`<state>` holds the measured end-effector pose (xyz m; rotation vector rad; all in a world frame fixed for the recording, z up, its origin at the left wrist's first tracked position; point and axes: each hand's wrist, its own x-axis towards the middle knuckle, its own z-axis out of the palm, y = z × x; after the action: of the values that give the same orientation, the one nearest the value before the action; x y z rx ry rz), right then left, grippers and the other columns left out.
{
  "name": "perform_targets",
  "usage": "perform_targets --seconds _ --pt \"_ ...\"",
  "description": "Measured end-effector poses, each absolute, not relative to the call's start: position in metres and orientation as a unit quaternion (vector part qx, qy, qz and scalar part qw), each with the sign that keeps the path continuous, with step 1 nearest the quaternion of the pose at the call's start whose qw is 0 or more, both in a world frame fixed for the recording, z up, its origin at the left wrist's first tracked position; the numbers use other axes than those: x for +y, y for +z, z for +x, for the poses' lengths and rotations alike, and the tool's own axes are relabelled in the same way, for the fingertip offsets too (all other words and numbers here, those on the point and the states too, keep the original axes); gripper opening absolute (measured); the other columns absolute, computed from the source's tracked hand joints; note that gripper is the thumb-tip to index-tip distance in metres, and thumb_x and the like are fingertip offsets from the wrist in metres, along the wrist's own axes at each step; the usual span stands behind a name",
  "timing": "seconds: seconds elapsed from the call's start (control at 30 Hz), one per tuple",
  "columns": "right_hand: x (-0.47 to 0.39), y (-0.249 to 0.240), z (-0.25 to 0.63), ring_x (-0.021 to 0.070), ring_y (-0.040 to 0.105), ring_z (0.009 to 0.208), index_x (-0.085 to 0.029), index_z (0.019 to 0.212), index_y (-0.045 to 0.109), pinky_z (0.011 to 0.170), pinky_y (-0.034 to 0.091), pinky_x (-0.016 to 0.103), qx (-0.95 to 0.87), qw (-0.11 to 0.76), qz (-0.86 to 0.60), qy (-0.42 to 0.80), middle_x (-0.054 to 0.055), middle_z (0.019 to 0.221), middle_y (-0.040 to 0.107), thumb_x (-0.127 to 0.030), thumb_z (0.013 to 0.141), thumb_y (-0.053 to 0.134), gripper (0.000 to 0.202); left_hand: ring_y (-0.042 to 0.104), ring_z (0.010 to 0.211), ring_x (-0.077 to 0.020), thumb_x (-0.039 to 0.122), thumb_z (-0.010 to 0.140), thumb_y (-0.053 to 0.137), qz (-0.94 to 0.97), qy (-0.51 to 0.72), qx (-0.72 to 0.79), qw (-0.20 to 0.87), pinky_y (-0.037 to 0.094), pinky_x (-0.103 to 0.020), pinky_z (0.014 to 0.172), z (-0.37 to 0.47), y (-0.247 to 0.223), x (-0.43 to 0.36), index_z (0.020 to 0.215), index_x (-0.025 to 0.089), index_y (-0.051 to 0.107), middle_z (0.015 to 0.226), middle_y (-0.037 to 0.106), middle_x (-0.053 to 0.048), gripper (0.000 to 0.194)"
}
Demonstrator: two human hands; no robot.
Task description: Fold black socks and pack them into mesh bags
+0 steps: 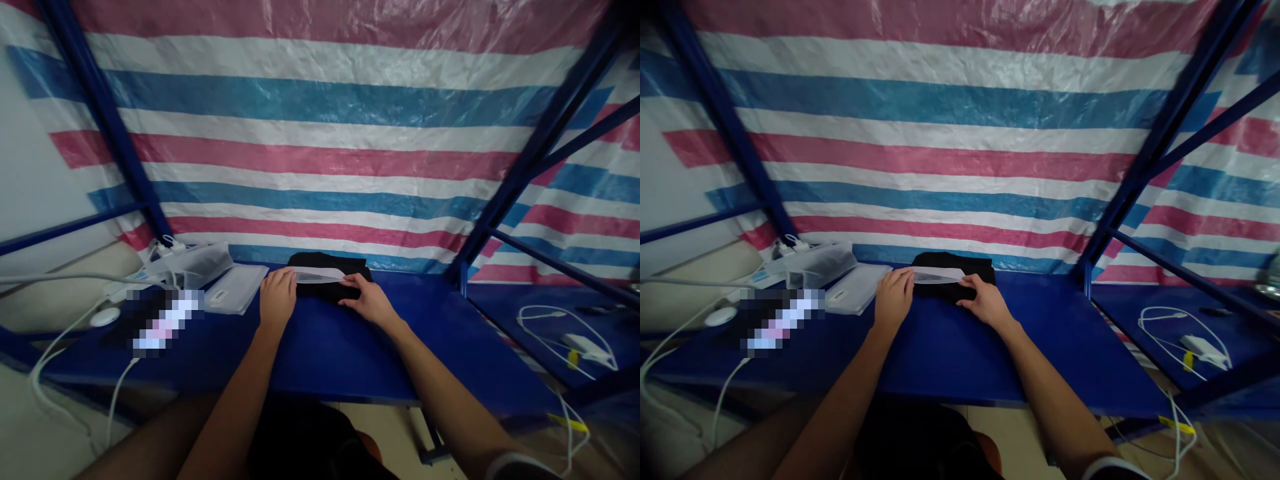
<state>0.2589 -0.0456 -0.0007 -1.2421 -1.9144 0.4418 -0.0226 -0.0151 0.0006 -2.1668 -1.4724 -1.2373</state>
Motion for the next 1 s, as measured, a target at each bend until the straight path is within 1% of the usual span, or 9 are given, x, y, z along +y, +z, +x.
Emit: perform_targets --seconds 0.17,0.23,0.37,0.53,0.63,0.73,0.83,0.93,1.0 --pt "-0.058 0.007 0.251 0.0303 0.077 0.116 -0.030 0.134 0.062 0.096 0.063 0.046 -0.716 0.390 -0.360 0.453 0.008 0.127 0.080 -0.039 0.071 0.098 0.073 0.061 0.128 -0.0337 0.004 0.093 0.055 -0.737 -0.436 -0.505 0.110 0.047 -0.049 0.106 -0.029 -0.005 -0.010 0.134 0.019 0.068 0.144 0.066 -0.013 0.046" --pt "-0.059 0.005 0.241 0.0261 0.078 0.109 -0.029 0.131 0.063 0.091 0.063 0.041 -0.674 0.422 -0.327 0.510 0.008 0.126 0.079 -0.040 0.070 0.098 0.071 0.060 0.126 -0.0332 0.001 0.089 0.056 -0.751 -0.435 -0.486 0.105 0.049 -0.048 0.106 -0.026 -0.004 -0.012 0.133 0.018 0.068 0.148 0.061 -0.014 0.049" --pt "-0.049 -0.005 0.227 0.0164 0.073 0.081 -0.026 0.109 0.066 0.080 0.060 0.032 -0.577 0.546 -0.395 0.461 0.003 0.107 0.078 -0.041 0.062 0.102 0.061 0.061 0.117 -0.0309 -0.003 0.085 0.056 -0.756 -0.464 -0.448 0.107 0.050 -0.048 0.107 -0.017 -0.002 -0.019 0.137 0.018 0.066 0.140 0.060 -0.016 0.057" --pt "-0.037 -0.014 0.227 0.0144 0.059 0.064 -0.023 0.080 0.061 0.063 0.049 0.029 -0.486 0.629 -0.466 0.389 -0.002 0.078 0.068 -0.056 0.060 0.100 0.054 0.061 0.117 -0.0306 -0.001 0.086 0.055 -0.801 -0.448 -0.380 0.113 0.053 -0.047 0.107 0.003 -0.001 -0.034 0.149 0.019 0.059 0.139 0.060 -0.016 0.066" --pt "-0.034 -0.016 0.231 0.0144 0.054 0.063 -0.023 0.075 0.062 0.060 0.044 0.028 -0.465 0.650 -0.470 0.374 -0.003 0.072 0.064 -0.060 0.062 0.098 0.054 0.064 0.118 -0.0304 0.004 0.090 0.057 -0.850 -0.407 -0.324 0.084 0.057 -0.046 0.102 0.016 -0.002 -0.046 0.149 0.021 0.060 0.138 0.061 -0.016 0.062" --pt "-0.032 -0.017 0.233 0.0150 0.054 0.063 -0.023 0.075 0.063 0.060 0.043 0.029 -0.453 0.664 -0.467 0.368 -0.003 0.071 0.064 -0.063 0.058 0.098 0.056 0.069 0.106 -0.0250 0.018 0.097 0.062 -0.895 -0.364 -0.258 -0.005 0.061 -0.039 0.089 0.021 -0.001 -0.055 0.142 0.027 0.067 0.141 0.061 -0.013 0.046" --pt "-0.032 -0.017 0.234 0.0155 0.055 0.064 -0.023 0.075 0.063 0.062 0.044 0.029 -0.454 0.662 -0.463 0.375 -0.002 0.074 0.066 -0.062 0.055 0.099 0.057 0.071 0.098 -0.0207 0.032 0.101 0.065 -0.862 -0.413 -0.275 -0.102 0.062 -0.034 0.081 0.014 0.003 -0.052 0.141 0.030 0.067 0.141 0.061 -0.010 0.040" --pt "-0.034 -0.013 0.232 0.0163 0.060 0.070 -0.023 0.076 0.063 0.066 0.049 0.030 -0.467 0.656 -0.451 0.385 0.000 0.084 0.070 -0.057 0.057 0.101 0.054 0.064 0.125 -0.0298 0.038 0.097 0.073 -0.723 -0.560 -0.394 -0.091 0.058 -0.043 0.102 0.002 0.009 -0.036 0.141 0.027 0.065 0.142 0.059 -0.013 0.046" --pt "-0.037 -0.010 0.231 0.0176 0.064 0.075 -0.023 0.076 0.064 0.072 0.053 0.032 -0.481 0.648 -0.433 0.401 0.002 0.092 0.072 -0.056 0.057 0.102 0.054 0.053 0.142 -0.0349 0.042 0.087 0.085 -0.619 -0.628 -0.450 -0.141 0.052 -0.050 0.113 -0.004 0.011 -0.025 0.148 0.026 0.058 0.151 0.053 -0.016 0.069"
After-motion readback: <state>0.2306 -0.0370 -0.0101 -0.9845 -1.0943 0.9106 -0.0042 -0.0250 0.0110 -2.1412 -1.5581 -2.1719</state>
